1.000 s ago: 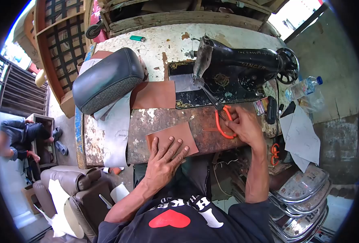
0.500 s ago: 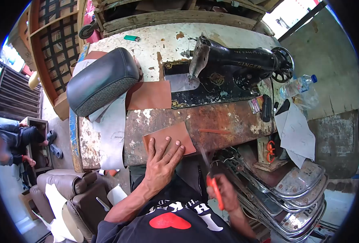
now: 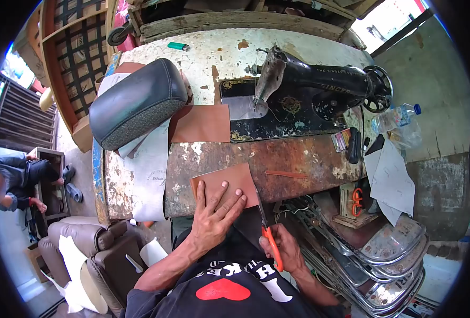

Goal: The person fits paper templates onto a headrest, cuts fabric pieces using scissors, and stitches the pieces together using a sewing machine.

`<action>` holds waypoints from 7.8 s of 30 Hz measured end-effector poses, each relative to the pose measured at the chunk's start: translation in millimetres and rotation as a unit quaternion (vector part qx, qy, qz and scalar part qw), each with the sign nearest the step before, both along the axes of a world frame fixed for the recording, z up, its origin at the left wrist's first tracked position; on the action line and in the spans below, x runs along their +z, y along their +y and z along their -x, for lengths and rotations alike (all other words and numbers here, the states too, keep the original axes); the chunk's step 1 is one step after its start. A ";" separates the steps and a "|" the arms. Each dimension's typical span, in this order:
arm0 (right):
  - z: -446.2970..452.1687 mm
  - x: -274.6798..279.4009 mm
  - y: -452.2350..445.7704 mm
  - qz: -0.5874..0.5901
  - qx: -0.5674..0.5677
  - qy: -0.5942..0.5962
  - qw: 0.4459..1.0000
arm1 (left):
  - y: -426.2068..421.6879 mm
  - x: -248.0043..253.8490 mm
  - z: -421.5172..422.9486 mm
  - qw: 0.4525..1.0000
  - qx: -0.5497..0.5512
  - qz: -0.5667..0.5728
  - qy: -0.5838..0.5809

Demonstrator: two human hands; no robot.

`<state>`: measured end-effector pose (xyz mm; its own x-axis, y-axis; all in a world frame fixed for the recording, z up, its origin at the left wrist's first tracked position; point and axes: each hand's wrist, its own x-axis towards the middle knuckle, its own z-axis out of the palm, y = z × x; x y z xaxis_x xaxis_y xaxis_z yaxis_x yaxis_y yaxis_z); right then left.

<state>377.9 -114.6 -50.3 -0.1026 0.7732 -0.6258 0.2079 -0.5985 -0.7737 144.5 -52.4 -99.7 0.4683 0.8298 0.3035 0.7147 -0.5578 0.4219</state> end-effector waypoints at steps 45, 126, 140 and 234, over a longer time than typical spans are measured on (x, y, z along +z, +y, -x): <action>-9.8 1.0 9.4 0.031 0.027 -0.079 0.996 | -3.7 -7.6 30.4 0.991 -0.129 -0.012 -0.024; -46.3 80.5 119.2 -0.256 0.352 -0.158 0.886 | 52.1 70.0 38.2 0.678 0.089 0.543 -0.487; -46.2 69.0 117.2 -0.300 0.363 -0.137 0.871 | 48.9 74.9 26.8 0.694 0.049 0.543 -0.470; 25.7 68.9 129.4 -0.504 0.045 -0.134 0.852 | 150.8 72.5 219.3 0.800 0.334 0.153 -0.474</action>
<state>352.2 14.8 18.6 -0.1483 0.9283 0.3411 0.4681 0.3697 -0.8026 -74.8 98.5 -27.1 -0.4313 0.9022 -0.0066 0.0877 0.0493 0.9949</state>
